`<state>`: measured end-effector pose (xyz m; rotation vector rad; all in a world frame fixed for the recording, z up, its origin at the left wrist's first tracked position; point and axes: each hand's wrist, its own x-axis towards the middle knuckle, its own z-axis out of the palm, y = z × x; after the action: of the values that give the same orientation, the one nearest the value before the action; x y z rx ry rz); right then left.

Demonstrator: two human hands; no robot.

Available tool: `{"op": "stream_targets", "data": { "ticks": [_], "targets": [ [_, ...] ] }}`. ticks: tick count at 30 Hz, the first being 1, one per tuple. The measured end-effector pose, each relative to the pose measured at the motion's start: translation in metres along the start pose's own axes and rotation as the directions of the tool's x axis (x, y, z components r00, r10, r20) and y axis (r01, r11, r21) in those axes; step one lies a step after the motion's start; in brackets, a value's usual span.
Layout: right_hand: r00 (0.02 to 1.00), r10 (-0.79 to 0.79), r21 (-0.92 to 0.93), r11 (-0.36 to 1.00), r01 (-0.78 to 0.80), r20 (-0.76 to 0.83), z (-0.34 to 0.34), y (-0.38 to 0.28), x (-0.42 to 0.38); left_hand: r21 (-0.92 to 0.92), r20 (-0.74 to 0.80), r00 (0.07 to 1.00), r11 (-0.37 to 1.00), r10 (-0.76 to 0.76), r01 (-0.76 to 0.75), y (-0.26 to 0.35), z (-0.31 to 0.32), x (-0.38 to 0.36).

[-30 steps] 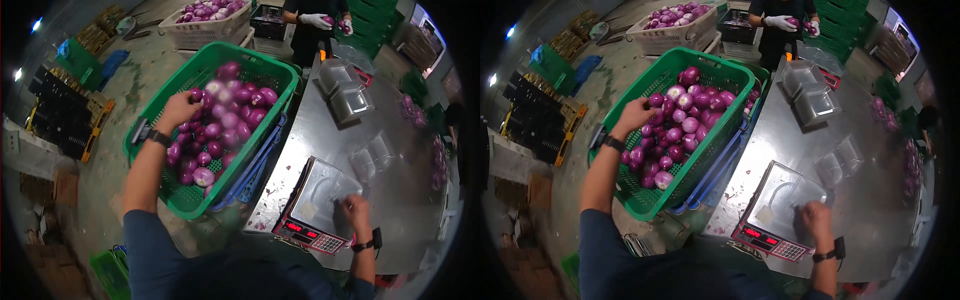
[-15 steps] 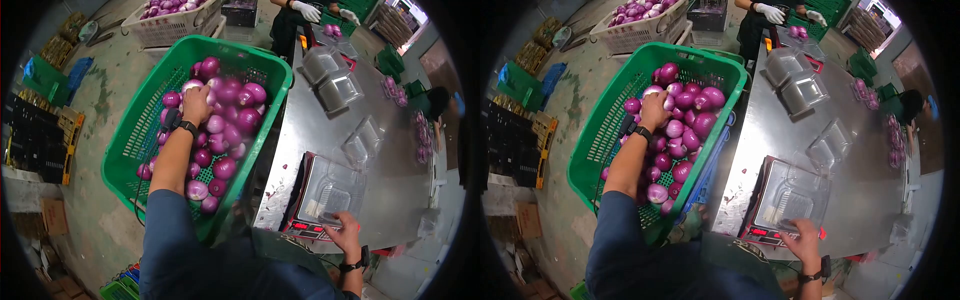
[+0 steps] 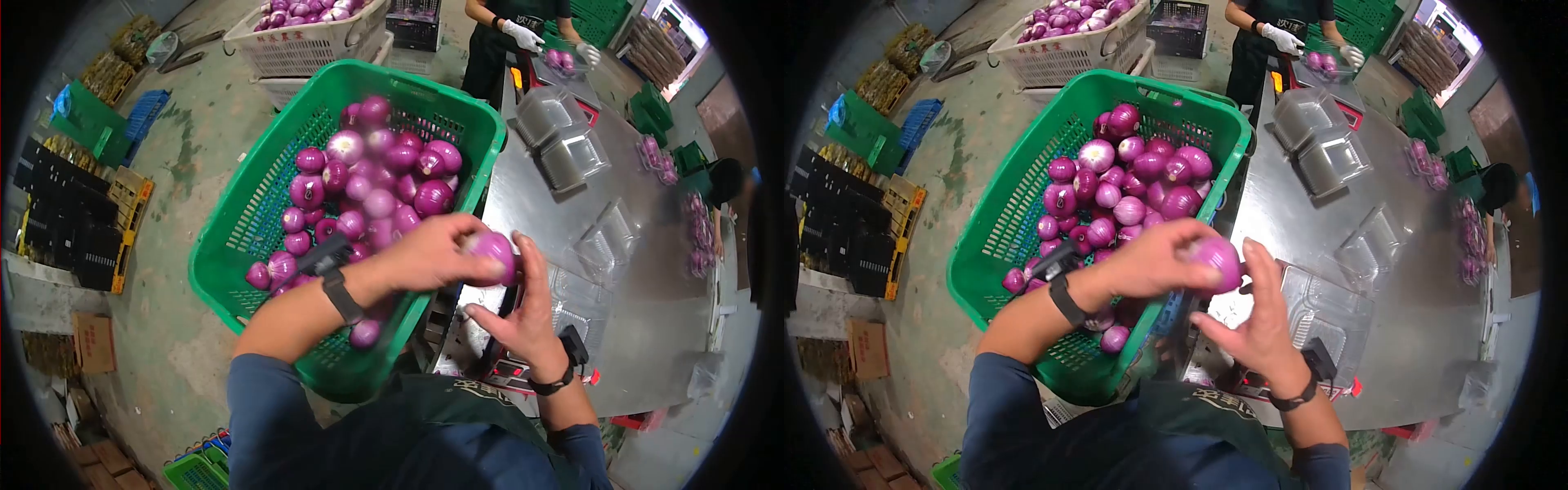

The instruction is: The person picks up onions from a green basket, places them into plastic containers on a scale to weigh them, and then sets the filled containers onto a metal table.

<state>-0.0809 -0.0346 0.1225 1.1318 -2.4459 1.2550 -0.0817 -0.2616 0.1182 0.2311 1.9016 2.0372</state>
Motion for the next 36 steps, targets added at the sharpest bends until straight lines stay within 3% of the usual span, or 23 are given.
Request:
{"op": "stream_targets", "data": {
  "ticks": [2, 3, 6, 7, 8, 10, 11, 12, 14, 17, 20, 21, 22, 24, 26, 28, 29, 30, 32, 33, 35, 36],
  "targets": [
    [0.995, -0.089, 0.084, 0.992, 0.093, -0.046, 0.007, 0.003, 0.006, 0.136, 0.12, 0.992, 0.991, -0.024, 0.008, 0.013, 0.013, 0.004],
    [0.997, -0.055, 0.128, 0.99, 0.061, -0.05, 0.005, 0.004, 0.004, 0.249, 0.089, 0.987, 0.962, -0.137, 0.111, 0.025, 0.009, 0.004],
    [0.99, 0.132, 0.182, 0.976, -0.121, -0.048, -0.01, 0.016, -0.021, 0.421, -0.295, 0.95, 0.906, 0.099, 0.036, 0.009, -0.04, 0.037],
    [0.93, 0.362, 0.453, 0.842, -0.293, -0.07, -0.008, 0.008, -0.029, 0.563, -0.408, 0.901, 0.817, 0.147, 0.122, -0.004, -0.062, 0.051],
    [0.895, 0.439, 0.457, 0.815, -0.357, -0.084, -0.012, 0.011, -0.039, 0.673, -0.505, 0.835, 0.705, 0.218, 0.223, -0.02, -0.081, 0.067],
    [0.809, 0.579, 0.472, 0.742, -0.476, -0.094, -0.024, 0.025, -0.061, 0.771, -0.525, 0.773, 0.584, 0.356, 0.255, -0.077, -0.106, 0.101],
    [0.783, 0.615, 0.512, 0.704, -0.493, -0.092, -0.027, 0.027, -0.068, 0.805, -0.536, 0.732, 0.515, 0.421, 0.294, -0.092, -0.114, 0.107],
    [0.757, 0.648, 0.553, 0.662, -0.506, -0.084, -0.03, 0.03, -0.075, 0.748, -0.593, 0.751, 0.543, 0.29, 0.381, -0.086, -0.103, 0.11],
    [0.7, 0.713, 0.517, 0.614, -0.596, -0.038, -0.04, 0.035, -0.089, 0.74, -0.574, 0.775, 0.571, 0.262, 0.355, -0.103, -0.098, 0.121],
    [0.675, 0.736, 0.515, 0.599, -0.613, -0.052, -0.043, 0.053, -0.11, 0.723, -0.602, 0.753, 0.579, 0.264, 0.376, -0.118, -0.098, 0.136],
    [0.655, 0.75, 0.496, 0.605, -0.623, -0.092, -0.045, 0.059, -0.116, 0.741, -0.539, 0.703, 0.658, 0.463, 0.134, -0.114, -0.113, 0.125],
    [0.64, 0.763, 0.519, 0.585, -0.623, -0.09, -0.046, 0.058, -0.115, 0.535, -0.619, 0.715, 0.841, 0.325, 0.082, -0.109, -0.118, 0.118],
    [0.626, 0.775, 0.543, 0.564, -0.622, -0.089, -0.047, 0.056, -0.113, -0.019, -0.61, 0.79, 0.998, -0.058, 0.058, -0.092, -0.124, 0.107],
    [0.626, 0.778, 0.602, 0.526, -0.6, -0.057, -0.048, 0.052, -0.109, -0.434, -0.512, 0.845, 0.895, -0.151, -0.103, -0.075, -0.145, 0.073],
    [0.617, 0.786, 0.651, 0.488, -0.582, -0.038, -0.05, 0.055, -0.108, -0.517, -0.501, 0.863, 0.821, -0.062, -0.241, -0.075, -0.174, 0.041],
    [0.619, 0.784, 0.674, 0.48, -0.561, -0.043, -0.052, 0.06, -0.111, -0.461, -0.637, 0.761, 0.853, -0.126, -0.245, -0.082, -0.217, 0.021],
    [0.617, 0.785, 0.675, 0.481, -0.559, -0.048, -0.053, 0.061, -0.111, -0.255, -0.774, 0.614, 0.964, -0.155, -0.079, -0.079, -0.228, 0.01],
    [0.615, 0.787, 0.676, 0.482, -0.557, -0.055, -0.055, 0.061, -0.111, -0.065, -0.885, 0.45, 0.989, -0.119, 0.133, -0.077, -0.237, 0.001],
    [0.625, 0.776, 0.68, 0.504, -0.532, -0.086, -0.055, 0.061, -0.11, 0.209, -0.937, 0.348, 0.792, -0.005, 0.573, -0.077, -0.244, -0.013],
    [0.629, 0.77, 0.682, 0.519, -0.516, -0.11, -0.055, 0.061, -0.109, 0.306, -0.942, 0.326, 0.596, 0.078, 0.742, -0.077, -0.246, -0.016],
    [0.617, 0.781, 0.696, 0.496, -0.519, -0.096, -0.061, 0.059, -0.106, 0.41, -0.912, 0.372, 0.352, 0.173, 0.841, -0.086, -0.242, -0.016],
    [0.608, 0.786, 0.704, 0.496, -0.508, -0.114, -0.066, 0.058, -0.105, 0.468, -0.883, 0.444, 0.298, 0.151, 0.832, -0.095, -0.248, -0.015]
  ]
}}
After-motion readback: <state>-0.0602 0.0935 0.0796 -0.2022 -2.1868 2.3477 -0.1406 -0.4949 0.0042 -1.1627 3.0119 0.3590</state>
